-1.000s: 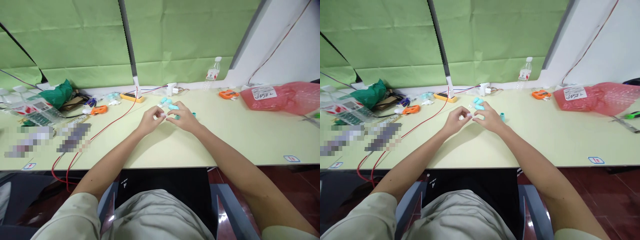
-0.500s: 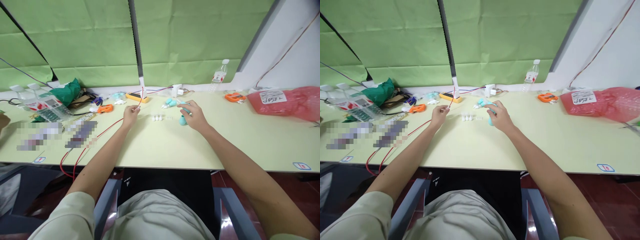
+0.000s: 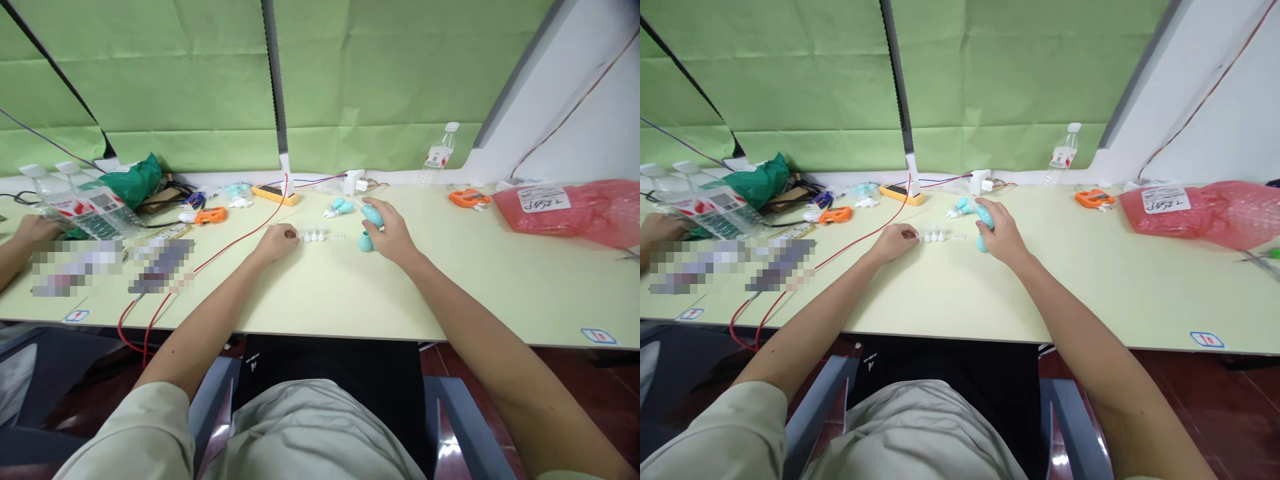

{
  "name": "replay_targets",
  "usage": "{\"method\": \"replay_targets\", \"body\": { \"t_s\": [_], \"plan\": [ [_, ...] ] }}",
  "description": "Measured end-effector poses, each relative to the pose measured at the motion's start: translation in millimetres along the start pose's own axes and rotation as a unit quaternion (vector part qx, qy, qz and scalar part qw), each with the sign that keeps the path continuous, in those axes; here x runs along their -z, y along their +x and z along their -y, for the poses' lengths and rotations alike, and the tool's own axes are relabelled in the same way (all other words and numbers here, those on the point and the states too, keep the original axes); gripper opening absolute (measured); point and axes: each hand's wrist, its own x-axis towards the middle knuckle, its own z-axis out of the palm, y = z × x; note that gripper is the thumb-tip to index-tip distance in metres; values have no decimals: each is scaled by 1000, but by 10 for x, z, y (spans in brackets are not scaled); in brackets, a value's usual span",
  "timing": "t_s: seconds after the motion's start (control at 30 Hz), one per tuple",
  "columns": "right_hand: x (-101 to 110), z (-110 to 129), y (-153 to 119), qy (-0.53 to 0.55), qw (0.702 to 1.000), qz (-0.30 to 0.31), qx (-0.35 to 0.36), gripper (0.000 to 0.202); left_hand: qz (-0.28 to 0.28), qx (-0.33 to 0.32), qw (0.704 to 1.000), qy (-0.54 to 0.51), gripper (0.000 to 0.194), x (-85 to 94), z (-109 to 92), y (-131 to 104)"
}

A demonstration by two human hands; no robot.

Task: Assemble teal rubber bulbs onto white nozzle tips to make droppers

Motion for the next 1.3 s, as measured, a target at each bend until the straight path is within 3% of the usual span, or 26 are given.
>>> {"method": "replay_targets", "body": {
  "t_s": [0.53,0.73,0.83,0.93,1.03,1.1,1.3],
  "plan": [
    [-4,28,-8,13,1000,16,-14,53,0,-13,1000,18,17,-72,45,50],
    [-11,106,-24,67,994,27,-85,59,7,-4,1000,14,19,-43,26,44],
    [-31,183,-38,184,974,68,-116,48,-61,-9,998,15,22,24,-87,4],
    [-54,289,-57,312,925,148,-156,34,-122,-88,987,-58,25,75,-298,-92],
    [-75,387,-78,376,884,208,-186,29,-9,-165,965,-204,39,34,-558,-224],
    [-88,422,-89,398,863,235,-202,30,57,-182,954,-230,40,-35,-708,-302],
    [-102,411,-113,345,856,326,-205,34,83,-167,949,-253,30,-153,-855,-391]
  ]
}}
